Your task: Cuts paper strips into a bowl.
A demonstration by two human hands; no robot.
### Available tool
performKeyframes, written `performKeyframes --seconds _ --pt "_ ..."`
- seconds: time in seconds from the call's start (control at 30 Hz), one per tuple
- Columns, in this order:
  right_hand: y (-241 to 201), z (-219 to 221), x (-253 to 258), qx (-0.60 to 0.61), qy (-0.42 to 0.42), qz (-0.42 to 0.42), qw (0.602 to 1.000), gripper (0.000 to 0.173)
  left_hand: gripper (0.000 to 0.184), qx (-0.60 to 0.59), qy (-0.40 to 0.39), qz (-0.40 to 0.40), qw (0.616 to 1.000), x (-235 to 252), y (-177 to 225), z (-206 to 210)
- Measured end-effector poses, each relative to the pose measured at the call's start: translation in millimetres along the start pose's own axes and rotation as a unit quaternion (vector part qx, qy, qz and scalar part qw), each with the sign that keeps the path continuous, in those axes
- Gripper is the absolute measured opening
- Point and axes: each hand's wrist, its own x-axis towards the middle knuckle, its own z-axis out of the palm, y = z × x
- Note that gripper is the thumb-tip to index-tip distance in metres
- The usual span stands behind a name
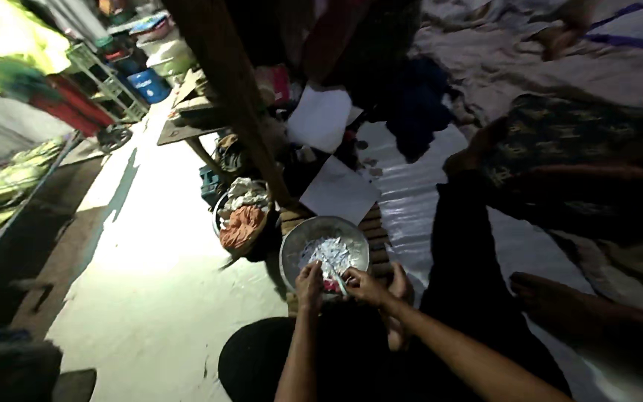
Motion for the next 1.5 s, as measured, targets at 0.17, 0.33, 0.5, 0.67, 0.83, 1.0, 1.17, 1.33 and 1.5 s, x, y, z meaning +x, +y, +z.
performKeyframes --seconds 0.17,0.33,0.5,0.67,0.83,1.0,1.17,1.33,1.5 --pt "-4.5 -1.2 3.8 -0.002 0.003 -0.007 1.000 0.031 0.013 -0.003 -0.020 -0.005 1.000 1.0 -0.1 1.8" --pt "-3.4 -3.9 7.5 -0.006 0.013 -0.016 1.000 0.032 0.012 -0.006 -0.026 -0.016 1.000 0.6 1.3 5.1" --pt "-7.2 -3.8 6.8 0.007 0.028 -0.016 0.999 0.029 0.013 -0.011 -0.034 -0.021 0.999 0.2 2.8 5.5" --pt "-4.5 -4.3 7.7 0.020 0.036 -0.028 0.999 0.029 0.013 -0.009 -0.037 -0.013 0.999 0.1 3.0 6.0" --pt "-7.4 -3.8 6.4 0.022 0.049 -0.025 0.998 0.027 0.013 -0.015 -0.039 -0.017 0.999 -0.7 3.1 6.1" --pt "-7.5 -5.1 7.2 0.013 0.055 -0.033 0.998 0.023 0.015 -0.028 -0.039 -0.019 0.999 -1.7 3.7 5.6" --pt "-6.0 -4.4 6.7 0.027 0.048 -0.041 0.998 0.022 0.015 -0.038 -0.042 -0.016 0.998 -1.1 2.3 4.2" --pt "-5.5 -6.2 7.1 0.049 0.035 -0.035 0.998 0.023 0.015 -0.034 -0.043 -0.019 0.998 -1.5 3.3 4.9" --pt "-5.7 -6.8 9.0 0.043 0.034 -0.033 0.998 0.025 0.014 -0.029 -0.046 -0.020 0.998 -1.4 3.3 4.1"
